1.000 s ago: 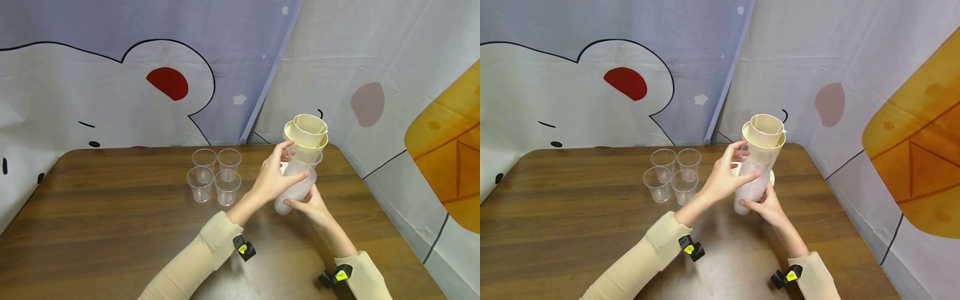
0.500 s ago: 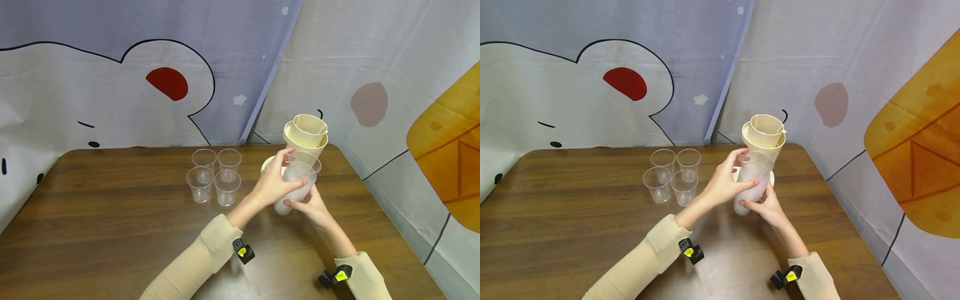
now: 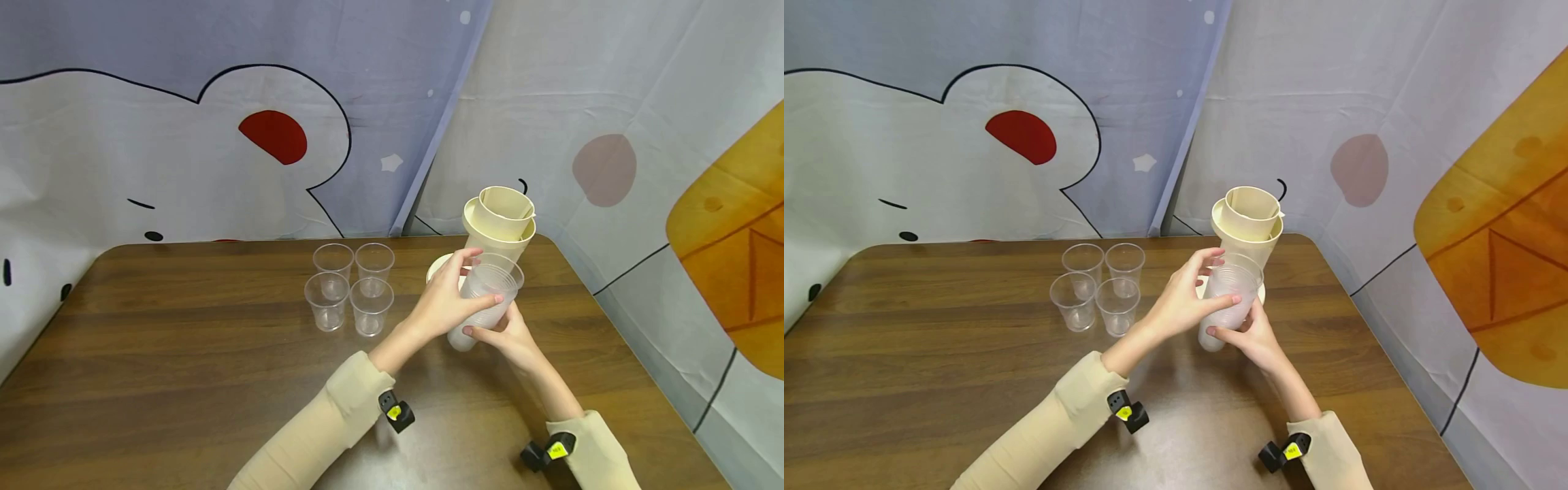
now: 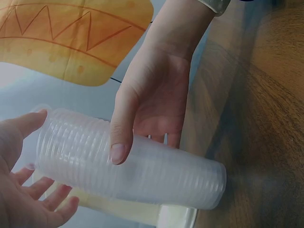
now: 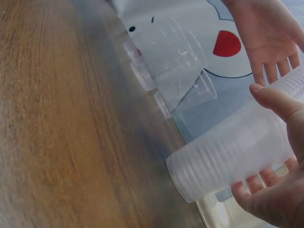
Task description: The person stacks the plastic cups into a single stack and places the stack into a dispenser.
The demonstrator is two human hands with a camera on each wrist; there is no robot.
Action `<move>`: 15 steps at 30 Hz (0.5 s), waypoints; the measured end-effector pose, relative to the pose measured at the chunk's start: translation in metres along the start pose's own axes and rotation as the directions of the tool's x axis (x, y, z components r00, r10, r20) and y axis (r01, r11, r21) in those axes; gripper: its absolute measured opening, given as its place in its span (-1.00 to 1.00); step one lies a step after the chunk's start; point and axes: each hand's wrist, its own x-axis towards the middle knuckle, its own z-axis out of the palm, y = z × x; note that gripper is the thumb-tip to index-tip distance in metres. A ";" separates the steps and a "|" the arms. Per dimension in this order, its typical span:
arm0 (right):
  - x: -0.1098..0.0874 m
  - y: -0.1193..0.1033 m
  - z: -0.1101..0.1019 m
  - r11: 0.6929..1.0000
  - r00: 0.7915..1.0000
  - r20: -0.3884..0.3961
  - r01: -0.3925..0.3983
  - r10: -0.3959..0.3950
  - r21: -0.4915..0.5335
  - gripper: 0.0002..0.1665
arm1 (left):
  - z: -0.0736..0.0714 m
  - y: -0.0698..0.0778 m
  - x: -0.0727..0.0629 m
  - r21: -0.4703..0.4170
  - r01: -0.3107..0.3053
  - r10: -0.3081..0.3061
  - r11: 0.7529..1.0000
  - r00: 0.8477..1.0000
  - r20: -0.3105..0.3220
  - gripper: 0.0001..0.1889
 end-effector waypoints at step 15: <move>-0.001 -0.001 0.001 1.000 1.000 -0.003 -0.015 0.015 0.002 -0.08 | 0.001 0.000 -0.002 0.025 0.010 -0.010 1.000 1.000 0.000 -0.16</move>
